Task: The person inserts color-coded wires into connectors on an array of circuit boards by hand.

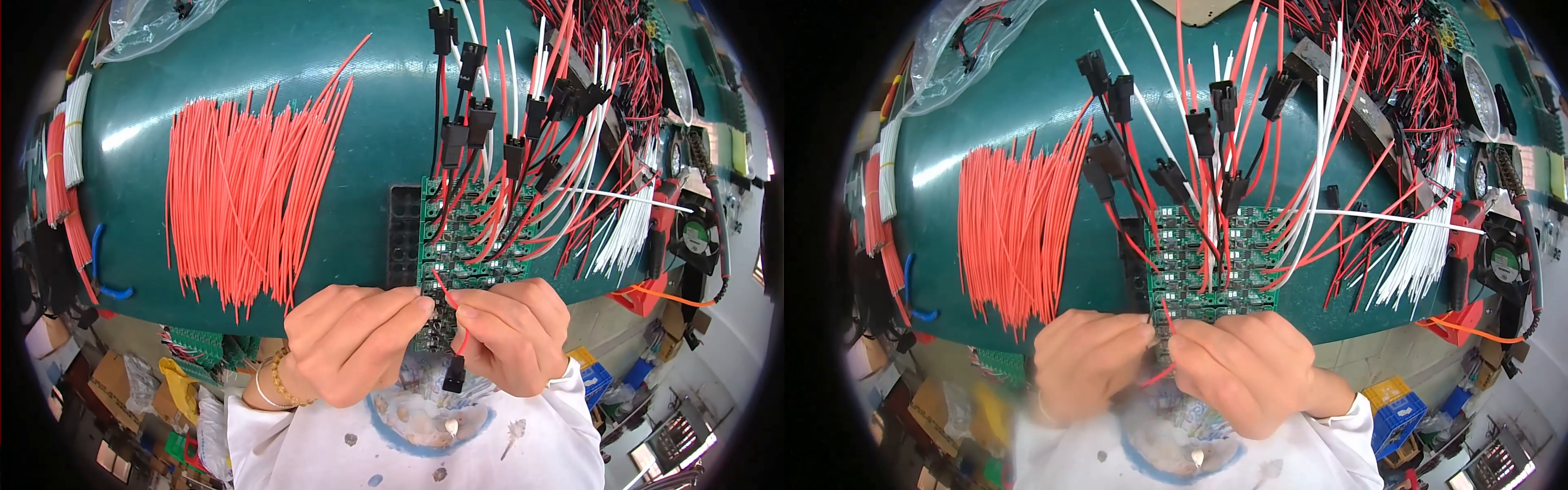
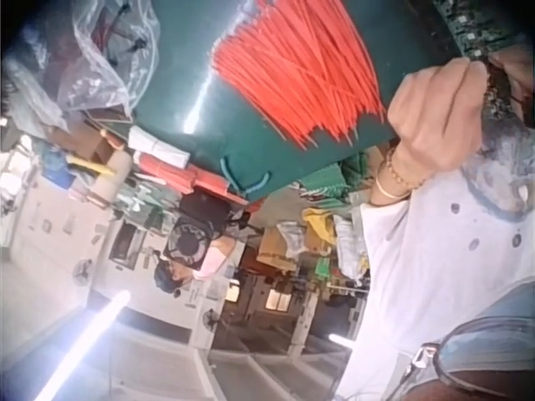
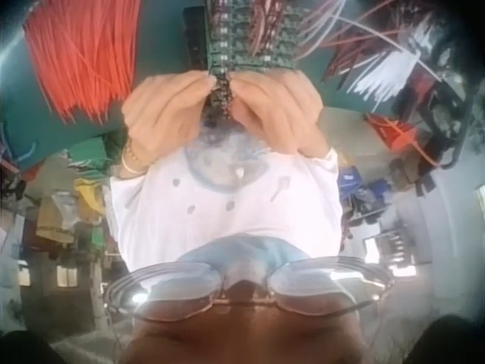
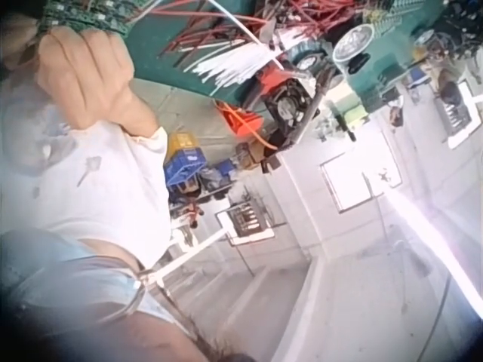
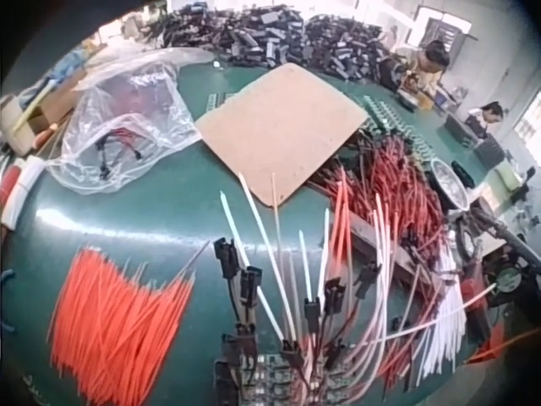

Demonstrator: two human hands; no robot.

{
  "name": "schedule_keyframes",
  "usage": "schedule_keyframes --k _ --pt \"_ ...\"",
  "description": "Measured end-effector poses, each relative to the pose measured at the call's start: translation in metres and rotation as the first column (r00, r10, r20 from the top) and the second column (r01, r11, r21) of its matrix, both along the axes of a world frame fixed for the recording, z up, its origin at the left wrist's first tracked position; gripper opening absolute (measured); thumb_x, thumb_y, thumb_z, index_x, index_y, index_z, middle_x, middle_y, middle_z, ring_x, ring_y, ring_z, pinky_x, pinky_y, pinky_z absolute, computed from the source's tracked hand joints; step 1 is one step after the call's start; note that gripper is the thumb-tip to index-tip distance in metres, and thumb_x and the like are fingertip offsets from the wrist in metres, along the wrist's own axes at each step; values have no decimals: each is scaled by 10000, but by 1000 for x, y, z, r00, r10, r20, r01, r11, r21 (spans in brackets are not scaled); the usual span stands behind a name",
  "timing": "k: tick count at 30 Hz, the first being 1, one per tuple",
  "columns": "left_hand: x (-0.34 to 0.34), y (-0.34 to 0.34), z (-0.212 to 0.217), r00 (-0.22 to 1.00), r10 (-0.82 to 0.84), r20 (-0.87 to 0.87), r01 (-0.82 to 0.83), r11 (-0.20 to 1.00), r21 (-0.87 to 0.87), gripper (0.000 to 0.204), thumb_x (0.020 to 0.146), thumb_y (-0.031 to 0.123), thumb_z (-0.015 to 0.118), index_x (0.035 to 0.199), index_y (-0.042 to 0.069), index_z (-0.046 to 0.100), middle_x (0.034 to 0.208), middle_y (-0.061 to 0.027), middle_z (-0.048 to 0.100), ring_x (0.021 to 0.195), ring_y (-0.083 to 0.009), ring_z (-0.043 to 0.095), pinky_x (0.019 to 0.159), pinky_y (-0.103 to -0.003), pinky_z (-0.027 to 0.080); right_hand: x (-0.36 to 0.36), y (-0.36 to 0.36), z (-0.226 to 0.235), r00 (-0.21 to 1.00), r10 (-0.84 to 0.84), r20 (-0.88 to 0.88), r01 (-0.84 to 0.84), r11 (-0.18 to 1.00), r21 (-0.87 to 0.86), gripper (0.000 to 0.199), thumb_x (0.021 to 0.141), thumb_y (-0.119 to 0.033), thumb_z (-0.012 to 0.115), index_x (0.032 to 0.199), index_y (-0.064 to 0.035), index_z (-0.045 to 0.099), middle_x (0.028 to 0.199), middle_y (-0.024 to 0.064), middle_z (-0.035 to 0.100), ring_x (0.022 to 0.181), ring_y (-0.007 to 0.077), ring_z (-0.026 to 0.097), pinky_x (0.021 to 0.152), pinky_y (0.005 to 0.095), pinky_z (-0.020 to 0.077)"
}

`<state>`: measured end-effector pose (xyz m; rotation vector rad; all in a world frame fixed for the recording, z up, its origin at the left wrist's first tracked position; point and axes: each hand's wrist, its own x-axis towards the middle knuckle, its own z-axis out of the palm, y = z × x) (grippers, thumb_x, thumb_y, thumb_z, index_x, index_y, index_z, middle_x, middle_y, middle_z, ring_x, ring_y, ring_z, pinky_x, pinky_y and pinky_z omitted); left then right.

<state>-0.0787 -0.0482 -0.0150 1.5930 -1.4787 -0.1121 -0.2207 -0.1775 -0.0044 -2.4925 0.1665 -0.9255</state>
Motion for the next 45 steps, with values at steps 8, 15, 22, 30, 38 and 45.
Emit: schedule_keyframes --k 8,15,22,30,38,45 --pt "-2 0 3 1000 19 -21 -19 1000 18 282 616 -39 650 895 -21 686 815 -116 672 587 -188 616 472 -255 452 1 -1 2 1000 -1 -14 2 1000 9 249 665 19 659 908 36 608 798 125 686 573 181 583 485 245 403" --pt "-3 1 2 998 43 -37 -42 999 30 283 610 -42 664 891 -20 685 813 -116 672 593 -190 621 476 -260 450 -1 -1 0 1000 4 -22 -4 1000 13 297 653 21 669 942 34 602 815 117 682 591 184 588 496 251 404" --pt "-7 -12 12 968 80 -236 -58 993 100 217 660 -77 699 870 -29 673 782 -104 668 582 -216 620 485 -269 459 3 -4 7 994 -11 -107 13 1000 19 378 632 8 710 998 50 626 844 122 688 599 198 598 504 270 418" --pt "-10 -22 20 905 308 -293 -213 925 313 152 698 -26 761 781 3 637 700 -101 623 560 -233 592 476 -313 448 -62 -20 11 816 -575 -58 576 802 159 196 766 101 597 939 30 657 791 106 680 586 167 552 537 273 427" --pt "59 55 29 591 751 294 -792 474 384 187 786 90 734 923 -1 645 769 -47 580 594 -144 474 561 -276 403 -115 -90 -4 320 -896 -309 781 434 -449 281 851 -282 693 946 -22 645 865 65 640 786 224 592 680 356 472" --pt "101 47 33 811 546 212 -535 545 645 234 786 156 735 793 -65 660 624 -151 635 526 -179 596 531 -311 441 -108 -111 11 230 -856 -464 781 446 -436 269 870 -288 646 840 -21 642 765 135 645 721 327 628 632 412 478"
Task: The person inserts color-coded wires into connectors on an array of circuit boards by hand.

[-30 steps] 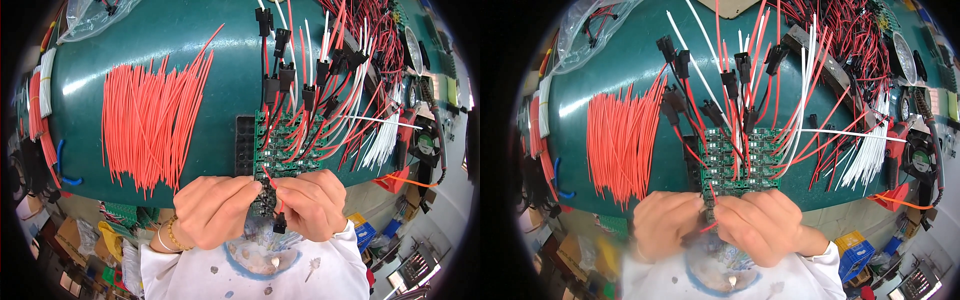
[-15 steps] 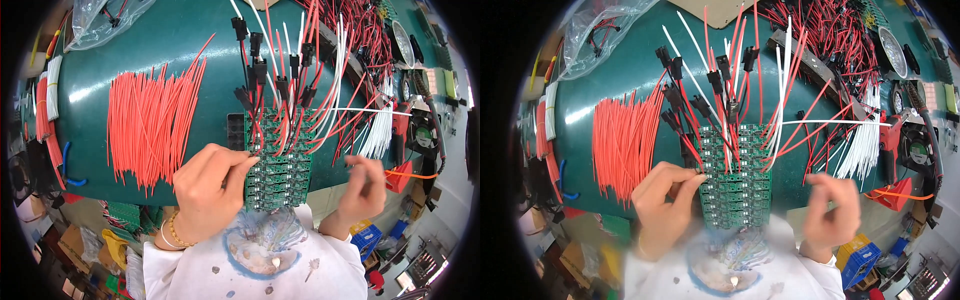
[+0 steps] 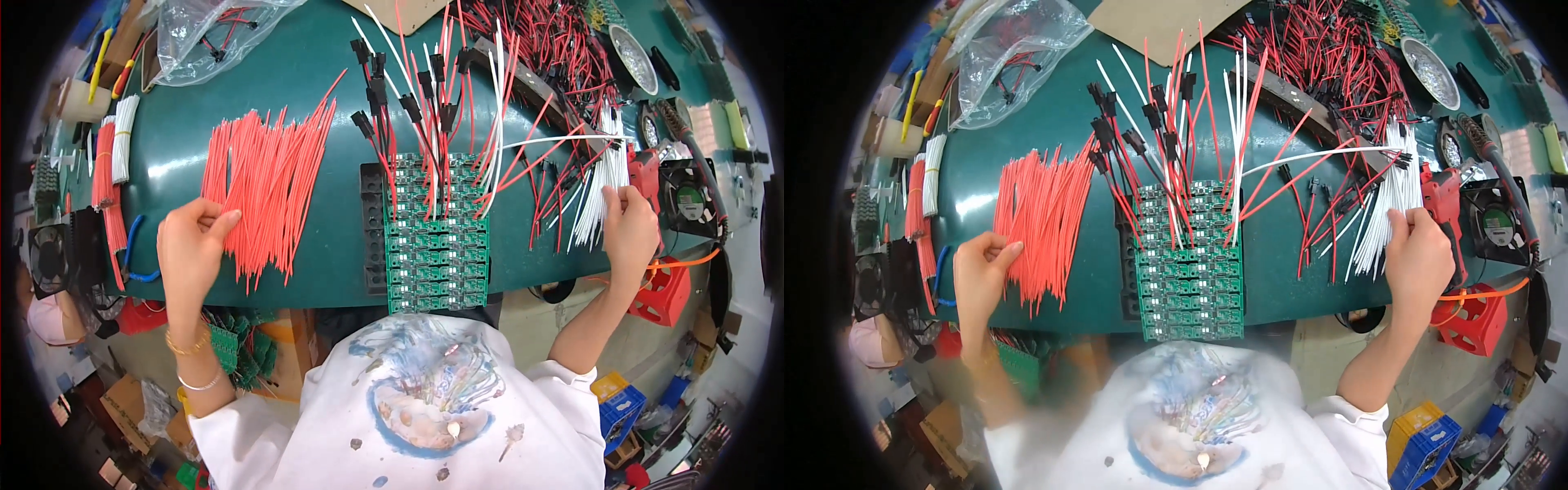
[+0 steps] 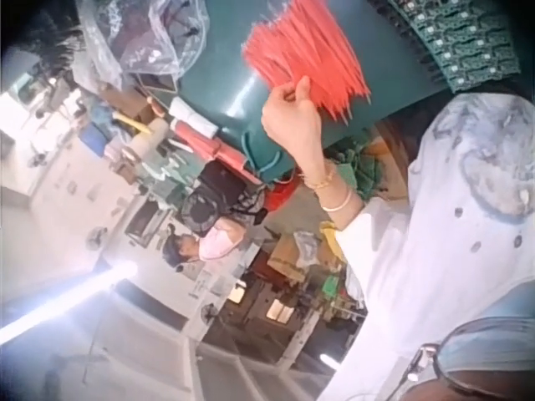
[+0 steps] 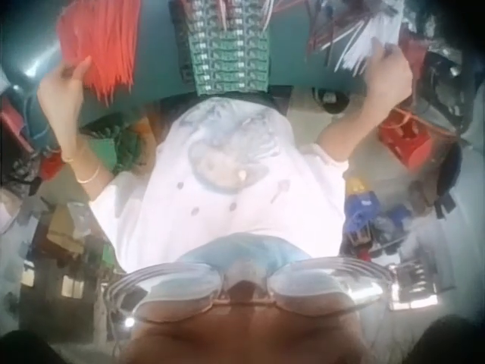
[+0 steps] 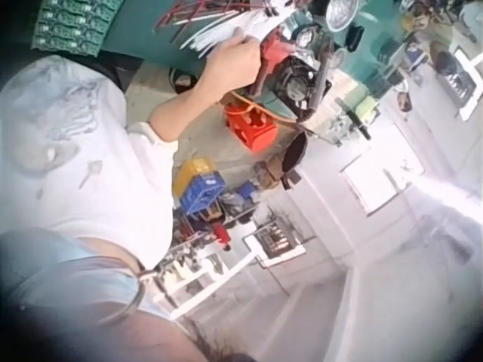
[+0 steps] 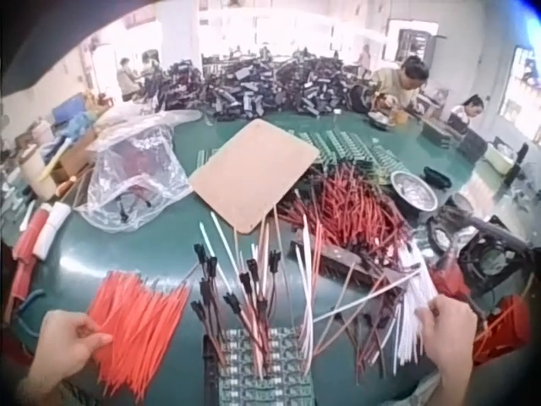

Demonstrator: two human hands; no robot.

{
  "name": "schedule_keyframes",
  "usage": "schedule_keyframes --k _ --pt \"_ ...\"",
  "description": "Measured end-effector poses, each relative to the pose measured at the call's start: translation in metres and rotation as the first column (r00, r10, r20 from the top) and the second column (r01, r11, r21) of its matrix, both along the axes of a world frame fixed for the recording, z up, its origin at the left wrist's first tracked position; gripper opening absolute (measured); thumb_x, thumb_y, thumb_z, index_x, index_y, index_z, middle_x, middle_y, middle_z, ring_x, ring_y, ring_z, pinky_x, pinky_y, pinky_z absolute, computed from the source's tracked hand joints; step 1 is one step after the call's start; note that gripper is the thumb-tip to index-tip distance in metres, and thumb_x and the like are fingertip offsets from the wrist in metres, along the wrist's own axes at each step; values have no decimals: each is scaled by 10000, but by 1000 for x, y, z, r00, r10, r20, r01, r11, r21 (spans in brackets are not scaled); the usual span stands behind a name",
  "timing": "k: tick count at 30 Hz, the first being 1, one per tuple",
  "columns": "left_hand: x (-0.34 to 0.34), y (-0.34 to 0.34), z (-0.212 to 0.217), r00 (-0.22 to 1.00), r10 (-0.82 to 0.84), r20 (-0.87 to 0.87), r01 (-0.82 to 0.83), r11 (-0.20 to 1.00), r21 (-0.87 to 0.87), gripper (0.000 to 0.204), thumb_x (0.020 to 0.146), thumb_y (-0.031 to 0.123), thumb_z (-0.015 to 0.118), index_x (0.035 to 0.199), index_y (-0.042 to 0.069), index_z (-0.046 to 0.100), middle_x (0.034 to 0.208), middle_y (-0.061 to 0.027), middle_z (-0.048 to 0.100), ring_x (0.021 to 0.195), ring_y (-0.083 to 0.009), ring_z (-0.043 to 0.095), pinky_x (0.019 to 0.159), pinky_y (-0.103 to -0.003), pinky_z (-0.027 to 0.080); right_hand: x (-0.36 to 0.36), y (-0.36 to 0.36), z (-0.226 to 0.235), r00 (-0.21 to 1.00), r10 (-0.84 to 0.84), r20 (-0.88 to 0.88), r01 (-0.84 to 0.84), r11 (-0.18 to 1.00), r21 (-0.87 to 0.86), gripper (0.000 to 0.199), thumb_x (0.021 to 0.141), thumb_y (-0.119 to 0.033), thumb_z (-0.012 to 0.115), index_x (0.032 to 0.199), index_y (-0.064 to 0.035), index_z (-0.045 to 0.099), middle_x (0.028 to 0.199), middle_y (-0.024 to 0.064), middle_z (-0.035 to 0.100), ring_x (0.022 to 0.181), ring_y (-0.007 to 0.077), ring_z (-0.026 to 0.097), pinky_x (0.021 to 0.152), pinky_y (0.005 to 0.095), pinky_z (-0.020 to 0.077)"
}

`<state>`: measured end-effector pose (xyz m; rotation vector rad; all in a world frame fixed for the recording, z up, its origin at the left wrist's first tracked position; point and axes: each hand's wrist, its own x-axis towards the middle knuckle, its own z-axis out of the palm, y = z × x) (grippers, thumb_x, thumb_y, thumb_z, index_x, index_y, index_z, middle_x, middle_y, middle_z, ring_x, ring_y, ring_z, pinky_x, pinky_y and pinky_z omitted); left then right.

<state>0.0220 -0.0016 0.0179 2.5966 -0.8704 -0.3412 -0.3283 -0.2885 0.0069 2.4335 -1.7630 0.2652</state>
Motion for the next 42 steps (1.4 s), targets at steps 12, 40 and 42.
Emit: schedule_keyframes --k 12,40,42 --pt "28 -5 17 962 -252 -105 253 968 -4 175 754 106 697 768 -66 668 619 -172 629 546 -237 620 548 -335 465 -31 -14 4 935 298 -194 -305 952 -7 136 863 -123 610 958 -43 554 781 151 625 819 320 600 707 443 416" --pt "-93 -14 -18 957 -132 -259 -127 612 -780 203 906 -76 548 1108 -100 546 935 -196 671 872 -244 689 812 -301 551 -17 71 23 398 20 917 -378 915 144 133 976 -68 498 1074 12 458 871 184 702 593 89 585 560 183 461" --pt "-101 -16 -31 974 -168 -152 -20 605 -796 149 923 -77 520 1058 -97 578 934 -190 677 874 -222 683 815 -292 544 4 86 13 349 72 934 -387 919 74 83 985 -40 456 1050 8 439 897 212 696 608 105 601 561 182 477"
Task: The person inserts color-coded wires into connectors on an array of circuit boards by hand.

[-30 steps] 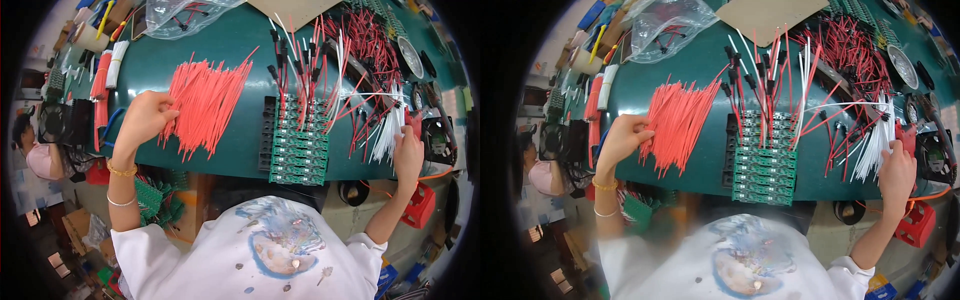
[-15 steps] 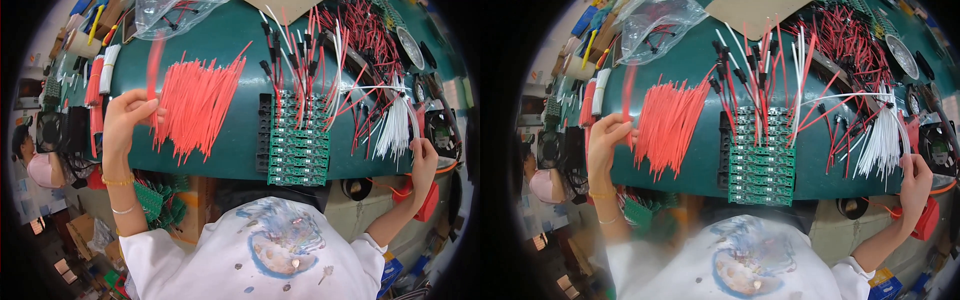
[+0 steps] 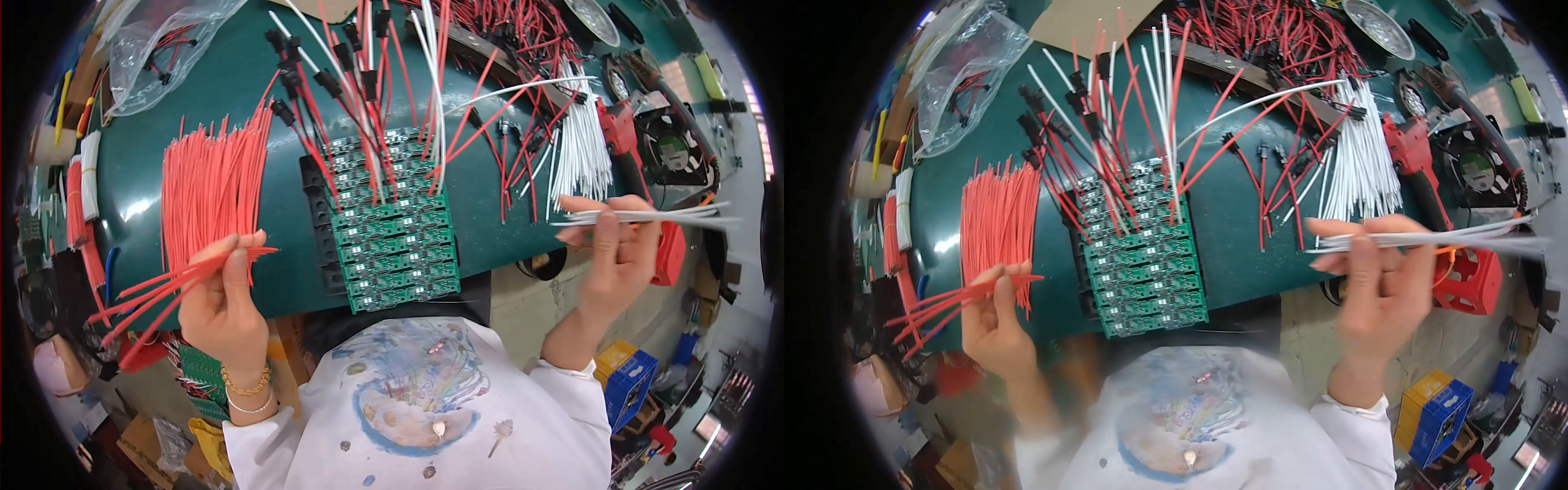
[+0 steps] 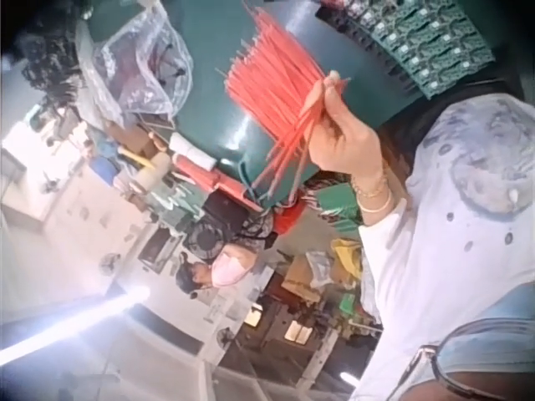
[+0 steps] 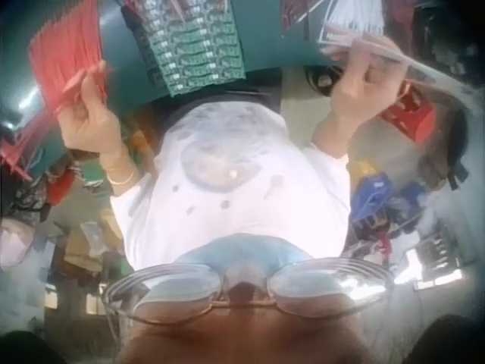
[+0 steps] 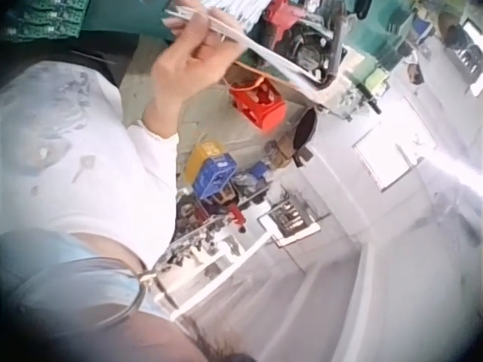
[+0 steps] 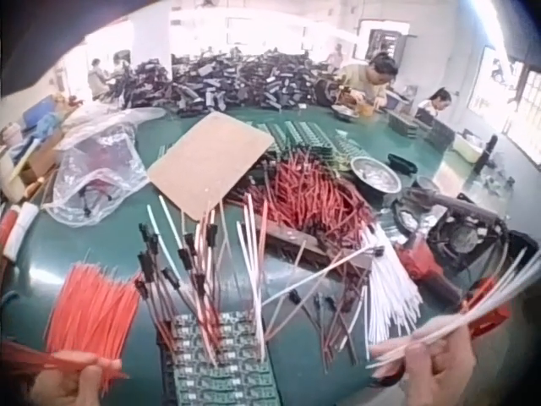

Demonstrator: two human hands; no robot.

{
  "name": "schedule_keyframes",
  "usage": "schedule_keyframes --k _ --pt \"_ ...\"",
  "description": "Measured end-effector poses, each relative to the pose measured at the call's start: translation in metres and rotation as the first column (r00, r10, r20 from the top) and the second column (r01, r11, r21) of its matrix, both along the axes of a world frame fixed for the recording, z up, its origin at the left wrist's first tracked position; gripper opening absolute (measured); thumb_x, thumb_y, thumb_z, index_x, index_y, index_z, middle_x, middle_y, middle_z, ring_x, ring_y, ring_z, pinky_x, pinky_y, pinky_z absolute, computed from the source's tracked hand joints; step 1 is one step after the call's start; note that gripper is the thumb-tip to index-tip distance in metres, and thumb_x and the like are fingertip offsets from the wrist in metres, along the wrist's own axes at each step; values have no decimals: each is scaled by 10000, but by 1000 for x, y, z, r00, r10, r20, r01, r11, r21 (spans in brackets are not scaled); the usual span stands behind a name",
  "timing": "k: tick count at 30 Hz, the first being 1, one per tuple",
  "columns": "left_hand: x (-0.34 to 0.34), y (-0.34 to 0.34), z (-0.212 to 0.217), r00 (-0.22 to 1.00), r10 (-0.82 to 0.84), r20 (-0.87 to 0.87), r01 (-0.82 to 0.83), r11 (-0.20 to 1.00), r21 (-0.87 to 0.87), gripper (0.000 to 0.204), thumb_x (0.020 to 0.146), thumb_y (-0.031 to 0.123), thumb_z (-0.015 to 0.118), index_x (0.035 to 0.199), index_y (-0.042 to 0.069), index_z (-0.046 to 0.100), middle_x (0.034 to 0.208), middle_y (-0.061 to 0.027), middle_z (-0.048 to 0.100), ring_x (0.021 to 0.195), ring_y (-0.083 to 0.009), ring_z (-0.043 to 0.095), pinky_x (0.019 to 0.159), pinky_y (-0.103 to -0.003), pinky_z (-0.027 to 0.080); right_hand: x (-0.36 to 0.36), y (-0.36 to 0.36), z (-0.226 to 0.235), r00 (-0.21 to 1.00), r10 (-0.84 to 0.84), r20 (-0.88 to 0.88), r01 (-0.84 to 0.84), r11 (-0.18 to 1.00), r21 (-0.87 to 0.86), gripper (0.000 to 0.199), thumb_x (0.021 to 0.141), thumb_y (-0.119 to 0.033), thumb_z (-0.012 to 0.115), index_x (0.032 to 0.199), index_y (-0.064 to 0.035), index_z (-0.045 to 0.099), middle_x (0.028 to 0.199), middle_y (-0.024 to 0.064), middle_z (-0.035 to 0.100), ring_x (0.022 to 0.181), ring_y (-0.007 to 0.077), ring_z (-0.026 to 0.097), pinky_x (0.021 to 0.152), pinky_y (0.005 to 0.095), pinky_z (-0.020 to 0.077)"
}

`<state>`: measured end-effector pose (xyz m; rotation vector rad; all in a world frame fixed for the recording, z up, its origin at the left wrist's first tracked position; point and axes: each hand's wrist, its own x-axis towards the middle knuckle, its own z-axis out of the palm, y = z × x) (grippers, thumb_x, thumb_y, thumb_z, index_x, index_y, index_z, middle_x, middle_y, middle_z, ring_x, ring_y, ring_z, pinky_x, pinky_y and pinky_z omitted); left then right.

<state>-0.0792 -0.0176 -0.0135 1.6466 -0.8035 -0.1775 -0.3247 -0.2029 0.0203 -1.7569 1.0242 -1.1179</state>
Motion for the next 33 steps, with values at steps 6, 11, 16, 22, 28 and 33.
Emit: schedule_keyframes --k 6,11,16,22,28,33 --pt "-12 -6 -16 989 -43 144 26 993 115 85 884 -81 580 946 -83 639 903 -155 682 804 -218 673 772 -291 542 29 9 -53 964 77 -253 -161 930 -330 15 876 49 599 889 52 606 835 137 703 605 162 595 573 237 471" --pt "-7 -5 -17 978 -10 209 -19 991 132 118 824 -90 652 941 -84 667 880 -153 688 783 -221 675 742 -280 544 30 15 -57 986 4 -165 -45 970 -241 59 796 60 677 848 31 677 834 87 706 692 187 591 629 271 457" --pt "-9 -11 10 971 108 -211 -108 994 12 101 814 -104 659 914 -100 664 865 -158 686 721 -196 684 659 -276 563 29 17 -35 997 48 60 -41 991 -124 90 781 60 697 863 29 677 812 97 683 715 152 590 598 235 436" --pt "-29 -45 12 981 -89 -173 75 993 -89 122 753 -103 708 861 -78 658 766 -113 669 624 -157 650 565 -257 517 75 32 -25 968 244 -62 -251 917 -311 154 754 40 743 895 19 682 820 113 693 653 183 641 559 265 487" --pt "-28 -57 5 982 -150 113 152 988 -11 133 745 -63 736 843 -35 651 712 -100 636 579 -150 617 525 -243 480 89 38 -29 965 193 -180 -250 888 -385 176 727 54 749 881 20 669 816 115 686 640 235 640 554 282 499" --pt "-25 -58 3 935 -181 304 188 982 4 183 716 -71 738 870 -15 656 715 -101 636 559 -180 604 484 -255 454 92 34 -35 962 232 -142 -272 843 -465 135 743 69 726 845 28 648 814 115 679 624 235 630 522 307 492"
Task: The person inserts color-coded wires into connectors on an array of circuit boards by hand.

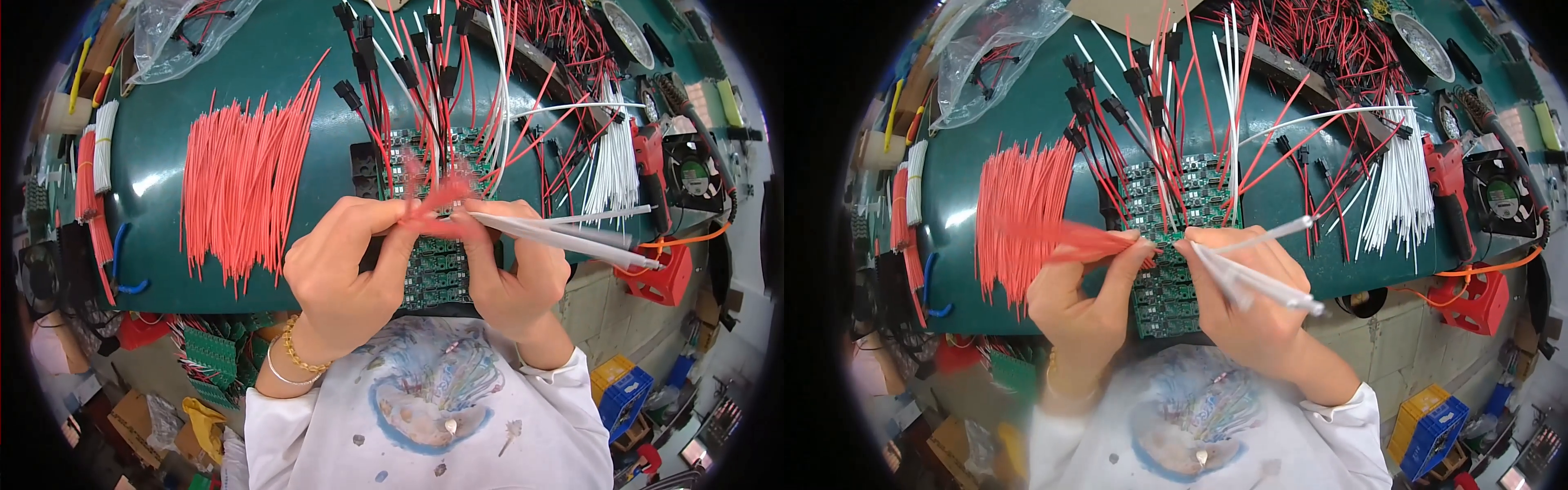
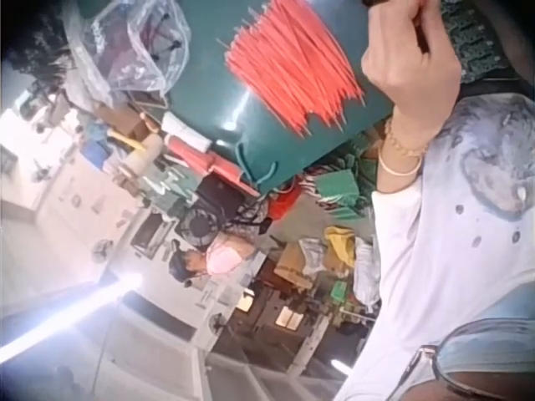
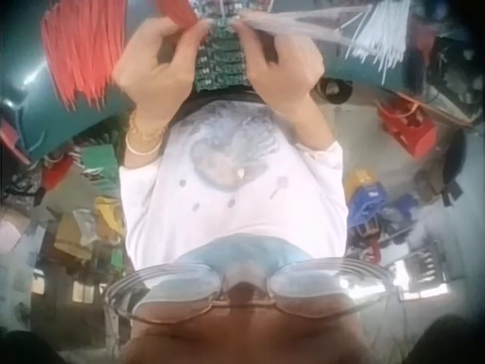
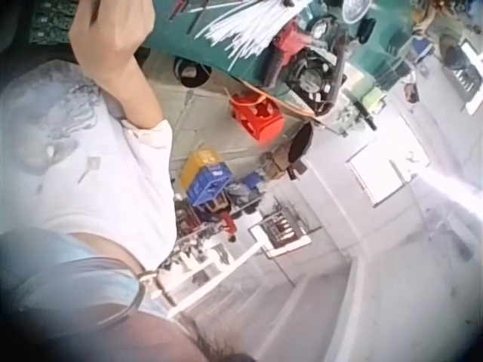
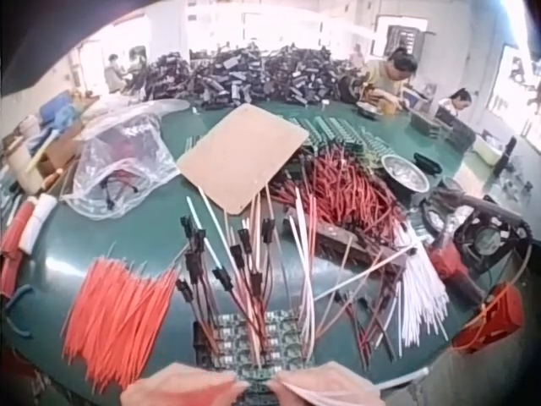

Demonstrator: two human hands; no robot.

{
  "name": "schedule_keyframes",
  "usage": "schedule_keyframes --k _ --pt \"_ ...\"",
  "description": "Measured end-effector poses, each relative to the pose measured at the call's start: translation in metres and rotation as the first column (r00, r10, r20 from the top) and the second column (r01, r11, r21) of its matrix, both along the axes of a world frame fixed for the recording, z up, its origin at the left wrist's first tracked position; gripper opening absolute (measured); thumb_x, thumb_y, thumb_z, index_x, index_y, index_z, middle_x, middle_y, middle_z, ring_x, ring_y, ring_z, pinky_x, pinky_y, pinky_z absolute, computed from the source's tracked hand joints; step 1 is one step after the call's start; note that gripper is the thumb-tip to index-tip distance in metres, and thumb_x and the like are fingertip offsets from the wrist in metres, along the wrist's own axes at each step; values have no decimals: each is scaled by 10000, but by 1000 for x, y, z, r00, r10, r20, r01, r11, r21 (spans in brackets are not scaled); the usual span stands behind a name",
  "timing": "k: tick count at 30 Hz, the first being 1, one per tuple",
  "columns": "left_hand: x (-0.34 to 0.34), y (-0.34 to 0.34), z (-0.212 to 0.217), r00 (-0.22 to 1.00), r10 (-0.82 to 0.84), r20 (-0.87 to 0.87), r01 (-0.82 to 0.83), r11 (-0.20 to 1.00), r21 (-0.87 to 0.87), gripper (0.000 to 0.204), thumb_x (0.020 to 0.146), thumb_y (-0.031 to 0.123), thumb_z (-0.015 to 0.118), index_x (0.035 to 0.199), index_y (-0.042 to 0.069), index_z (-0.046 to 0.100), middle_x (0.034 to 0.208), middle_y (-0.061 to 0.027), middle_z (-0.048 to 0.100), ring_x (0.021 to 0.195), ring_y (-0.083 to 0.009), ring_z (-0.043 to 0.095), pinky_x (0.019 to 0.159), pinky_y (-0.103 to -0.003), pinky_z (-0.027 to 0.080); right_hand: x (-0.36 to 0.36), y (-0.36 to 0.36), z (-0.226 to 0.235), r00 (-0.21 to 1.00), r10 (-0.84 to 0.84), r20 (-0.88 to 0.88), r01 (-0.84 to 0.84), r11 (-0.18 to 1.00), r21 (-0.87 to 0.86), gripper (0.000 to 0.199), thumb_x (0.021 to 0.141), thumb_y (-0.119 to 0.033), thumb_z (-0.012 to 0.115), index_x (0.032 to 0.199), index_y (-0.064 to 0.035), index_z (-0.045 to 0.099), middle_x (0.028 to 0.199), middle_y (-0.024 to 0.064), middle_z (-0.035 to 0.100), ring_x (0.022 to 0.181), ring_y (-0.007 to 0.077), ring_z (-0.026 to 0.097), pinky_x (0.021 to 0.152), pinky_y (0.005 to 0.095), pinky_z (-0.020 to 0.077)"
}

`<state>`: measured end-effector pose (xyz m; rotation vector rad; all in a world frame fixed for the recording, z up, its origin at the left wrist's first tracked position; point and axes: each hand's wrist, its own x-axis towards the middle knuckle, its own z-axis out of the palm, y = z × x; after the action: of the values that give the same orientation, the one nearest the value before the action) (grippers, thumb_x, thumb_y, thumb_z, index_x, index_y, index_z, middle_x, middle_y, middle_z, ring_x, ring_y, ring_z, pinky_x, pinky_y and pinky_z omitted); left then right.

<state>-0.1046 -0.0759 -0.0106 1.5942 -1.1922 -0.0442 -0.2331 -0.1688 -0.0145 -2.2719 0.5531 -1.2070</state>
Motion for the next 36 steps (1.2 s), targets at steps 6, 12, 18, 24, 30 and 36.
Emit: schedule_keyframes --k 6,12,18,24,30,36 --pt "0 -2 -3 999 -28 23 29 999 -14 201 705 -76 732 883 -18 657 734 -115 651 574 -205 619 486 -267 462 0 0 3 1000 -18 -20 17 1000 -21 133 743 72 721 838 26 640 818 111 679 614 231 623 518 304 479" --pt "-2 -2 -3 991 2 134 2 1000 -30 233 699 -87 722 911 -17 660 732 -111 653 577 -205 624 491 -264 470 -1 1 0 1000 -10 3 10 1000 -16 146 721 97 708 830 36 633 817 125 678 615 234 621 524 296 478" --pt "-6 -2 -8 992 22 125 -14 998 -67 227 701 -84 723 908 -14 661 733 -109 653 574 -199 626 496 -257 470 1 -2 -8 998 47 50 -47 999 3 199 709 101 711 881 52 623 805 129 663 599 242 599 510 305 466" --pt "-7 -2 3 996 35 76 -40 997 70 161 725 -79 715 873 -25 684 732 -125 650 581 -200 630 502 -274 473 6 -2 -1 1000 26 1 -26 1000 -3 238 713 101 701 932 69 611 718 126 585 569 264 541 509 332 432" --pt "-14 11 8 846 171 -506 -184 983 25 139 761 -99 702 892 -59 681 821 -138 678 669 -165 667 593 -268 531 -13 -9 11 997 -23 -72 39 972 233 147 793 101 658 930 48 657 794 105 669 677 152 634 588 243 470" --pt "-20 -4 24 895 7 -445 39 995 96 196 741 -41 753 927 -27 693 743 -103 676 625 -159 651 557 -247 496 -37 -14 7 988 -118 95 53 858 510 104 758 94 707 840 58 652 813 145 678 740 236 646 651 307 513"
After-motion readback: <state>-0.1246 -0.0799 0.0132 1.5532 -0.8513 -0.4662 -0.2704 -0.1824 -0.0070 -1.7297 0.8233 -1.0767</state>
